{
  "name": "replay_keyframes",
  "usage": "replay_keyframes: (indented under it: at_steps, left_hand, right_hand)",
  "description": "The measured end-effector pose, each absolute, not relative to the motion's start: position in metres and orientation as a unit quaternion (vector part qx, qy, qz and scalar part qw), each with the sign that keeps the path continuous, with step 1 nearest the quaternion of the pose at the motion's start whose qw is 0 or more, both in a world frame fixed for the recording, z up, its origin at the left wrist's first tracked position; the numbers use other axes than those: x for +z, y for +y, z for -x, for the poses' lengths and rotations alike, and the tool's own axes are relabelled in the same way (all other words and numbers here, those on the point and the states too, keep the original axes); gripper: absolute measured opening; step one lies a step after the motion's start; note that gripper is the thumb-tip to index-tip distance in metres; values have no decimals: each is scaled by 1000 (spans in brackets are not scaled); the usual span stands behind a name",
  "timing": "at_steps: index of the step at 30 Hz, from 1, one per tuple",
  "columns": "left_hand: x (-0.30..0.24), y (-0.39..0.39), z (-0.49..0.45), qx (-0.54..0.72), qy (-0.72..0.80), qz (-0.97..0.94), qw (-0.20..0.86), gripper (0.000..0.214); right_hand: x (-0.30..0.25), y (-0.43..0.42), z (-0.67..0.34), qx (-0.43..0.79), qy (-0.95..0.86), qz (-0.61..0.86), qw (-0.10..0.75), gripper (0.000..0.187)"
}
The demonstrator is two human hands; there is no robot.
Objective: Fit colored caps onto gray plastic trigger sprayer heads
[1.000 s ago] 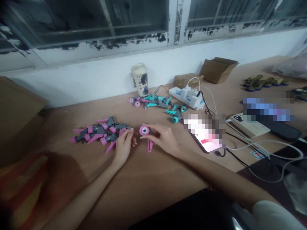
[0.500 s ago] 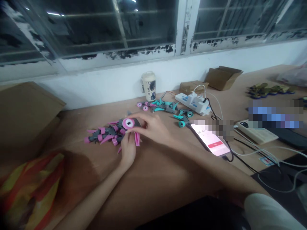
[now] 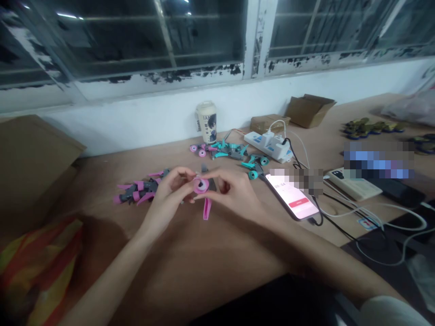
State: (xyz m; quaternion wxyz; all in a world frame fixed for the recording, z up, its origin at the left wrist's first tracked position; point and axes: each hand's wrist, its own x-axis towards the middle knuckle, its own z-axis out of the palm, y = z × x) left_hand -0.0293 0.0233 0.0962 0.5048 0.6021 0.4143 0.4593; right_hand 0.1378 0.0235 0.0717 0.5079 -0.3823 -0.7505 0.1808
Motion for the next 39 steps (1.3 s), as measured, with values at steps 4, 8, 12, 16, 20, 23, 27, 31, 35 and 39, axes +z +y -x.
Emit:
replay_keyframes:
  at_steps: [4, 8, 12, 16, 20, 23, 27, 31, 35, 39]
  left_hand:
    - [91, 19, 21, 449, 445, -535, 560, 11]
    - [84, 19, 16, 411, 412, -409, 702, 9]
    - [77, 21, 13, 397, 394, -348, 753, 11]
    - [75, 20, 11, 392, 390, -382, 740, 5]
    - [74, 17, 10, 388, 408, -410, 718, 6]
    - [71, 16, 8, 391, 445, -443, 673, 8]
    - [67, 22, 11, 365, 480, -519, 606, 18]
    - [79, 32, 30, 254, 556, -702, 365, 25]
    - [106, 38, 56, 182, 640, -734, 139, 33]
    - [118, 42, 76, 217, 659, -712, 110, 37]
  right_hand:
    - [61, 18, -136, 126, -761, 374, 514, 25]
    - [50, 17, -134, 88, -766, 367, 521, 17]
    - [46, 19, -135, 80, -749, 395, 526, 17]
    - [44, 20, -139, 88, -750, 406, 515, 17]
    - [42, 16, -140, 116, -769, 383, 499, 16]
    - [43, 13, -139, 132, -769, 382, 494, 17]
    - [42, 18, -137, 150, -782, 393, 461, 16]
    - [38, 37, -129, 174, -778, 436, 419, 21]
    - [34, 59, -109, 213, -776, 454, 381, 27]
    - [37, 84, -82, 177, -811, 461, 314, 31]
